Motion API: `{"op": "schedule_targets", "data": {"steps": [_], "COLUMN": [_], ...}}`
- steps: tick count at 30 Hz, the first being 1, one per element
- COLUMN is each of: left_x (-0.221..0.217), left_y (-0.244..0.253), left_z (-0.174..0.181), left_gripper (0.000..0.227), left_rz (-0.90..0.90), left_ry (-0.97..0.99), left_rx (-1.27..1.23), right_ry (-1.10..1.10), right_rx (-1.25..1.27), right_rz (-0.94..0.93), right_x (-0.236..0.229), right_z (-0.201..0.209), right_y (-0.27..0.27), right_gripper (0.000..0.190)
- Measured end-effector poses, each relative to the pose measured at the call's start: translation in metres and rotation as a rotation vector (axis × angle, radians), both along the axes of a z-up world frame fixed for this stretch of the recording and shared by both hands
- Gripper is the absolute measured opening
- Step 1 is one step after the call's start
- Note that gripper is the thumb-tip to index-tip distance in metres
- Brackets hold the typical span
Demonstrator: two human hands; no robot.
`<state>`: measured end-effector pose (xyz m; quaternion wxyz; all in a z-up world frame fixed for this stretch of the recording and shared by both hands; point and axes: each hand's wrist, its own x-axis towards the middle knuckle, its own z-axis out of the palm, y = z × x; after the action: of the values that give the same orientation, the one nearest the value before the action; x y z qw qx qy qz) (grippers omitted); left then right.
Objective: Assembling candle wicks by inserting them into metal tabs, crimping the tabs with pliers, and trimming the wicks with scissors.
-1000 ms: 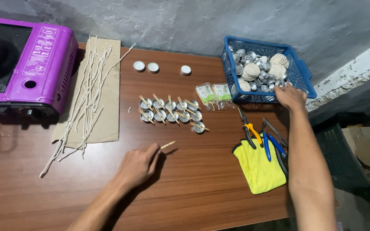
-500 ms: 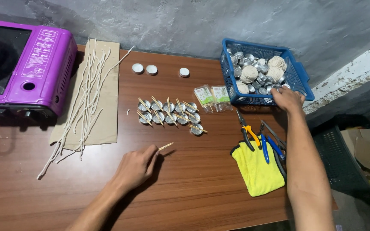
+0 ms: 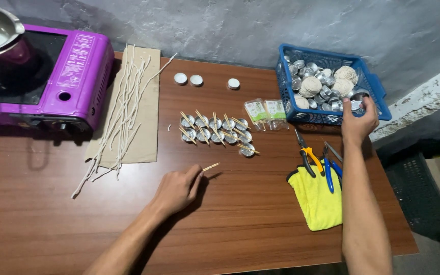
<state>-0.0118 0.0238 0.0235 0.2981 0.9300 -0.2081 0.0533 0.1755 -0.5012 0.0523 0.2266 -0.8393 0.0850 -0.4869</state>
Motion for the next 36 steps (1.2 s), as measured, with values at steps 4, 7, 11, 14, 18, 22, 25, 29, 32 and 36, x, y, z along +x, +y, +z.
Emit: {"op": "schedule_targets", "data": {"steps": [4, 7, 11, 14, 18, 22, 25, 29, 32, 36], "left_x": [0.0, -0.001, -0.003, -0.002, -0.002, -0.004, -0.003, -0.006, -0.018, -0.02], "left_y": [0.0, -0.001, -0.001, 0.0, 0.0, 0.0, -0.001, -0.005, -0.009, -0.017], "left_z": [0.002, 0.005, 0.01, 0.013, 0.012, 0.019, 0.021, 0.013, 0.023, 0.019], "left_gripper": [0.018, 0.017, 0.016, 0.016, 0.016, 0.017, 0.017, 0.017, 0.016, 0.015], "left_rz": [-0.006, -0.009, 0.0, -0.01, -0.019, -0.024, -0.042, -0.092, -0.138, -0.225], "left_ry": [0.035, 0.009, -0.09, -0.09, -0.07, -0.08, -0.065, -0.097, -0.122, -0.186], "left_rx": [-0.023, -0.047, -0.036, -0.032, -0.046, -0.053, -0.049, -0.03, -0.007, 0.065], "right_ry": [-0.103, -0.022, 0.177, 0.405, 0.462, 0.517, 0.586, 0.467, 0.356, 0.281], "right_rx": [-0.115, -0.225, 0.053, 0.077, -0.255, -0.252, -0.213, -0.249, -0.229, -0.21], "right_rz": [0.033, 0.29, 0.58, 0.71, 0.857, 0.867, 0.877, 0.916, 0.966, 1.094], "right_x": [-0.042, -0.069, -0.109, -0.137, -0.146, -0.157, -0.16, -0.164, -0.161, -0.182], "right_z": [0.021, 0.027, 0.009, 0.007, -0.001, 0.009, 0.009, 0.01, -0.013, 0.001], "right_y": [0.047, 0.077, 0.123, 0.163, 0.193, 0.208, 0.208, 0.212, 0.216, 0.245], "right_gripper": [0.027, 0.021, 0.035, 0.057, 0.042, 0.037, 0.039, 0.042, 0.029, 0.025]}}
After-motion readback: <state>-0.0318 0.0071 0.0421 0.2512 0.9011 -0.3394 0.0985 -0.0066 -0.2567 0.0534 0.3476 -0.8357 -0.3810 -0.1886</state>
